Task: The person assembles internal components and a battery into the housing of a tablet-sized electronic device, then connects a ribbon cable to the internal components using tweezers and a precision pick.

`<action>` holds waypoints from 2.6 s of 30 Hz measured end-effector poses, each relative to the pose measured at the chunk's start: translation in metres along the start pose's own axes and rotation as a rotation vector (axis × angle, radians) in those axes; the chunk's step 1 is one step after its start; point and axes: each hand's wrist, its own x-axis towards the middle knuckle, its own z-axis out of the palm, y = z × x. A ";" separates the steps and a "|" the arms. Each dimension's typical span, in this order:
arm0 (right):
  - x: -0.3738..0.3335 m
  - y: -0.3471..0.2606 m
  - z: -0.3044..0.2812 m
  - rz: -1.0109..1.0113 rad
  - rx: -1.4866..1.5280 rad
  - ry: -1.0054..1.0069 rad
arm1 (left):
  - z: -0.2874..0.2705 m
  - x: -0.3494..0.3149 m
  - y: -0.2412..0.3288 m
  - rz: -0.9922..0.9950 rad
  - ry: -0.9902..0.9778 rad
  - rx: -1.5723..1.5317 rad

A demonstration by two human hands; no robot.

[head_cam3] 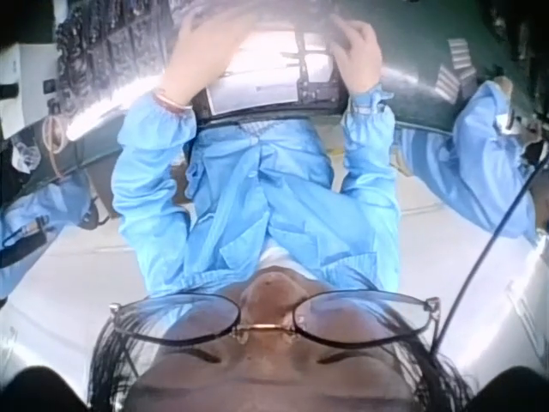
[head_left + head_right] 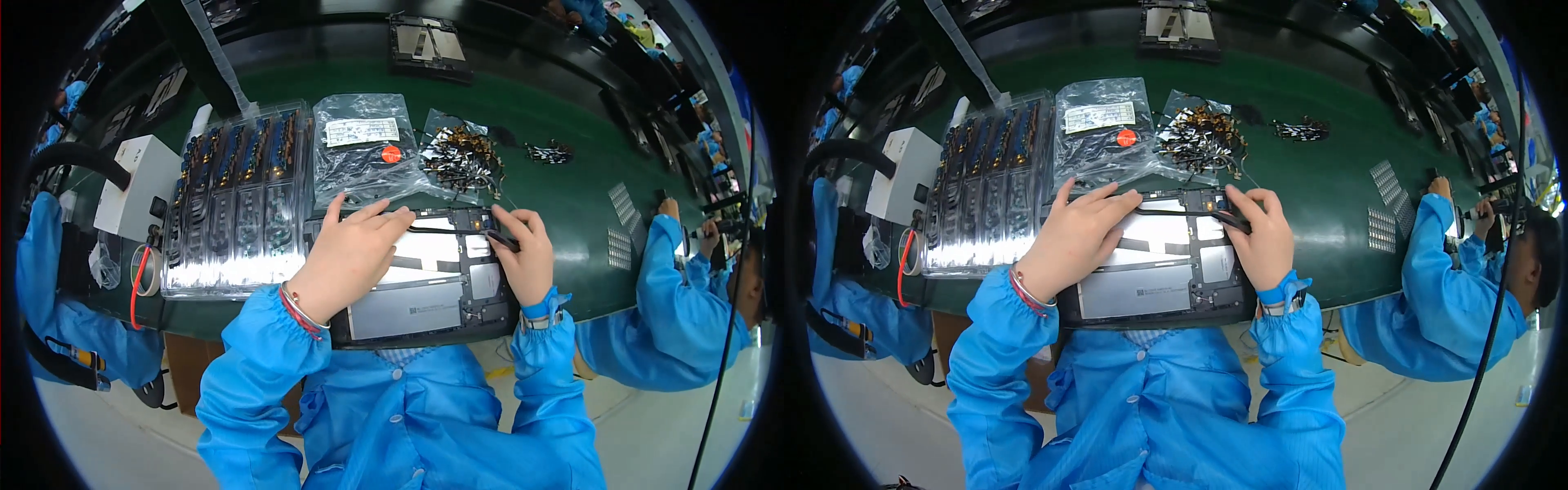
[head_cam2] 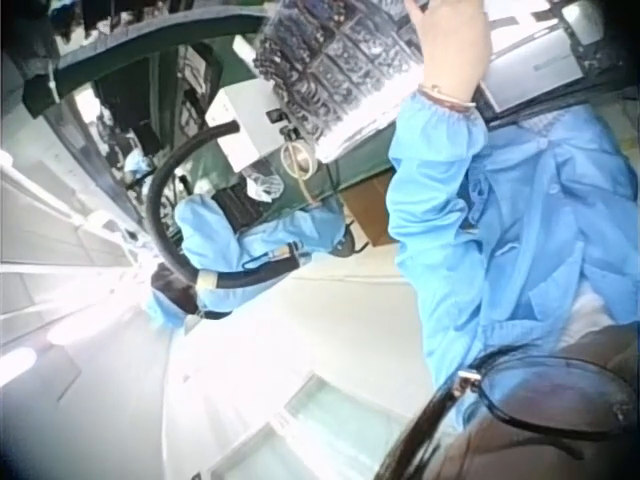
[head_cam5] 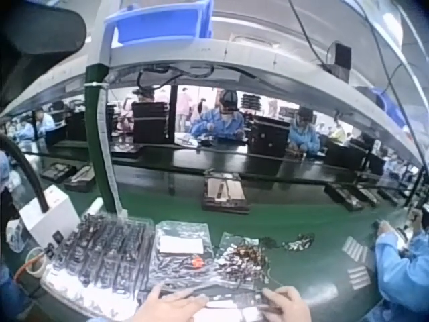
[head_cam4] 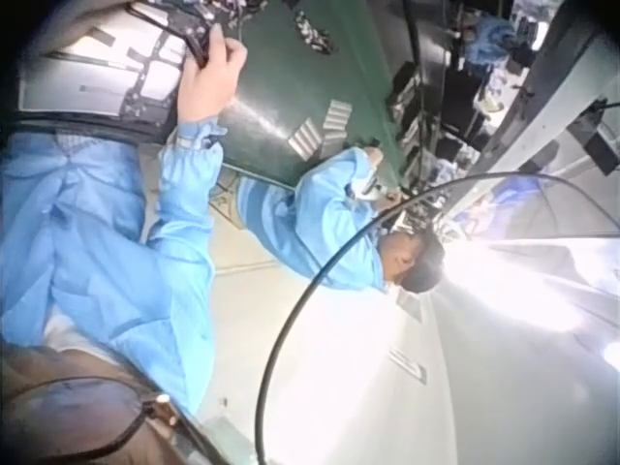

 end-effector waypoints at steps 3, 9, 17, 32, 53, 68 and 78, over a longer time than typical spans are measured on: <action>0.004 -0.005 0.001 -0.100 0.011 -0.026 | -0.005 0.001 -0.002 -0.013 -0.075 -0.072; 0.013 -0.007 0.003 0.231 0.574 -0.110 | -0.010 0.001 -0.011 0.057 -0.143 -0.086; 0.009 -0.011 0.007 0.098 0.142 -0.008 | -0.014 0.011 -0.004 0.148 -0.084 0.116; 0.024 -0.049 -0.020 -0.133 -0.034 0.095 | 0.018 0.016 0.066 -0.172 -0.055 0.311; 0.020 -0.060 0.013 -0.356 -0.160 -0.528 | 0.045 -0.127 0.095 -0.658 -0.139 -1.970; -0.030 -0.039 -0.054 0.261 1.902 -0.157 | -0.037 -0.031 0.153 0.042 0.611 -0.430; 0.019 -0.073 -0.054 -0.089 0.921 0.089 | -0.028 -0.040 0.156 0.008 0.607 -0.222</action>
